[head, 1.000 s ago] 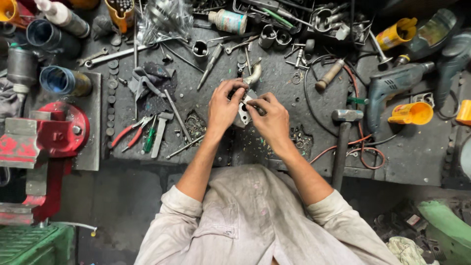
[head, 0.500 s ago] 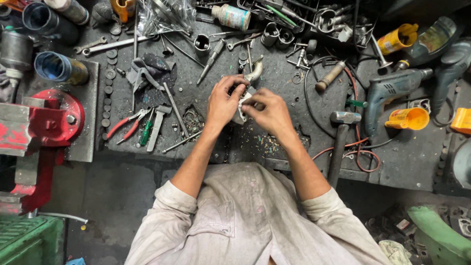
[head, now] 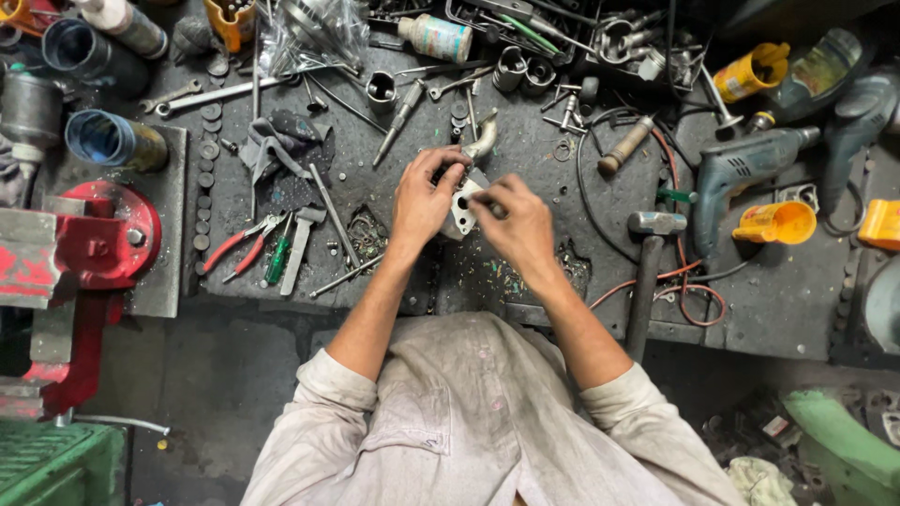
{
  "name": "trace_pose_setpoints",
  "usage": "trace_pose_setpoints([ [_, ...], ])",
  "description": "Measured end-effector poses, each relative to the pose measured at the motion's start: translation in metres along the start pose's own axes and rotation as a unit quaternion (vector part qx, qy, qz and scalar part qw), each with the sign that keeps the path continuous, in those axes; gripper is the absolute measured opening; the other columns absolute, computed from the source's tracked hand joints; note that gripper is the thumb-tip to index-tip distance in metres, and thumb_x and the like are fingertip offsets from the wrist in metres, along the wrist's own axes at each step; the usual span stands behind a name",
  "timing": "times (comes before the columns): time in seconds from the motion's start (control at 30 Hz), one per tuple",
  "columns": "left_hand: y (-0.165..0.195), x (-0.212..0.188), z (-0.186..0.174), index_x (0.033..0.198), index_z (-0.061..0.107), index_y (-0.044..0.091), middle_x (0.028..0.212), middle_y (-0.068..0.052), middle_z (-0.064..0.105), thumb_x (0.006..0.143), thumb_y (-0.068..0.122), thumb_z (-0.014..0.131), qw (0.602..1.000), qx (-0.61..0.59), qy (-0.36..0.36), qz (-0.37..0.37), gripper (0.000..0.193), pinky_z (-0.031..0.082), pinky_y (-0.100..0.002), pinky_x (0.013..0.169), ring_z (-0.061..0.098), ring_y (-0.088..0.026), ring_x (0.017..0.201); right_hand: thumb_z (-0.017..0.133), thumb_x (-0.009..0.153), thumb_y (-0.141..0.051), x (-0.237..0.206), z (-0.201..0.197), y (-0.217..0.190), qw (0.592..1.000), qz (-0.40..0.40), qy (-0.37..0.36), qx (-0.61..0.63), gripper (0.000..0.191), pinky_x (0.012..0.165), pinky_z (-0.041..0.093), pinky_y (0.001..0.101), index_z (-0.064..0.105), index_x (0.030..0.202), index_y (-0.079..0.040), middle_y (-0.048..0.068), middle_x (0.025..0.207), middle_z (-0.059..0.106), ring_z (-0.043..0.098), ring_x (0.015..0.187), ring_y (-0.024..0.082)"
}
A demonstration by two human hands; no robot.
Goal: The person uses a small metal tool to scrape and clean the surfaces of a metallic engine cylinder head on a cluttered workbench. They repeatedly rotate the part and scrape different areas, including the ports and fins, to remove residue.
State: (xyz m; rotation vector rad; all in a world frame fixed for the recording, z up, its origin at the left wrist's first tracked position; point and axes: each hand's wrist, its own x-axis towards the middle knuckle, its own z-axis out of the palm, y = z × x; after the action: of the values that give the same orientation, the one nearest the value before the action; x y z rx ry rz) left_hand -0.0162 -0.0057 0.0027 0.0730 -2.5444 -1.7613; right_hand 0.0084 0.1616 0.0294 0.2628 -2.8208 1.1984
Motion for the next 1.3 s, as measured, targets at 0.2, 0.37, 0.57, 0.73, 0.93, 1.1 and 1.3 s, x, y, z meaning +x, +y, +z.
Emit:
trace_pose_setpoints([
  [0.2,-0.001,0.003,0.006,0.107,0.075,0.015,0.125,-0.005,0.073,0.096,0.016,0.066,1.000,-0.024,0.004,0.015,0.014,0.050,-0.037,0.103,0.067,-0.026,0.121,0.078,0.089,-0.022,-0.001,0.001,-0.014,0.999,0.037,0.034,0.006,0.017,0.070,0.057,0.0353,0.077,0.099,-0.009,0.006,0.096,0.071,0.072,0.074,0.021],
  [0.37,-0.005,0.003,0.006,0.108,0.075,0.014,0.126,-0.006,0.072,0.096,0.015,0.067,1.000,-0.016,0.002,0.025,0.015,0.050,-0.037,0.102,0.067,-0.027,0.120,0.079,0.087,-0.024,0.006,-0.001,-0.017,0.999,0.042,0.024,-0.021,0.018,0.069,0.056,0.0385,0.079,0.099,-0.010,0.007,0.096,0.071,0.071,0.078,0.026],
  [0.57,-0.004,0.002,0.007,0.108,0.076,0.013,0.126,-0.006,0.072,0.096,0.014,0.067,0.999,-0.016,0.006,0.029,0.015,0.050,-0.038,0.102,0.066,-0.027,0.120,0.079,0.086,-0.025,0.006,-0.011,-0.004,0.997,0.001,-0.068,0.026,0.020,0.070,0.056,0.0368,0.077,0.098,-0.009,0.007,0.091,0.069,0.070,0.075,0.025],
  [0.73,-0.002,0.002,0.009,0.106,0.075,0.013,0.125,-0.006,0.073,0.096,0.014,0.067,0.999,-0.033,0.000,0.017,0.014,0.051,-0.037,0.103,0.068,-0.026,0.122,0.080,0.086,-0.023,0.011,-0.016,0.010,0.997,0.005,-0.070,0.044,0.020,0.069,0.055,0.0355,0.078,0.099,-0.008,0.006,0.092,0.070,0.069,0.075,0.021],
  [0.93,0.001,0.002,0.009,0.107,0.075,0.012,0.126,-0.008,0.072,0.096,0.013,0.067,0.999,-0.030,-0.002,0.026,0.014,0.050,-0.037,0.103,0.067,-0.027,0.122,0.084,0.085,-0.019,0.005,-0.020,0.030,0.996,-0.011,-0.069,0.061,0.018,0.071,0.053,0.0328,0.079,0.099,-0.008,0.006,0.090,0.070,0.065,0.077,0.018],
  [1.1,0.000,0.006,0.011,0.108,0.075,0.012,0.127,-0.009,0.073,0.096,0.012,0.066,0.999,-0.031,-0.006,0.034,0.014,0.051,-0.036,0.104,0.067,-0.027,0.123,0.085,0.083,-0.020,0.003,-0.025,0.049,0.984,0.026,-0.119,0.133,0.020,0.067,0.053,0.0301,0.079,0.100,-0.009,0.004,0.087,0.069,0.063,0.073,0.014],
  [1.3,0.001,0.008,0.016,0.108,0.074,0.012,0.126,-0.008,0.072,0.096,0.012,0.067,0.999,-0.039,-0.008,0.016,0.014,0.052,-0.035,0.102,0.068,-0.026,0.120,0.083,0.085,-0.019,0.004,-0.031,0.057,0.972,0.005,-0.170,0.163,0.018,0.069,0.052,0.0298,0.080,0.100,-0.009,0.003,0.090,0.070,0.063,0.078,0.014],
])
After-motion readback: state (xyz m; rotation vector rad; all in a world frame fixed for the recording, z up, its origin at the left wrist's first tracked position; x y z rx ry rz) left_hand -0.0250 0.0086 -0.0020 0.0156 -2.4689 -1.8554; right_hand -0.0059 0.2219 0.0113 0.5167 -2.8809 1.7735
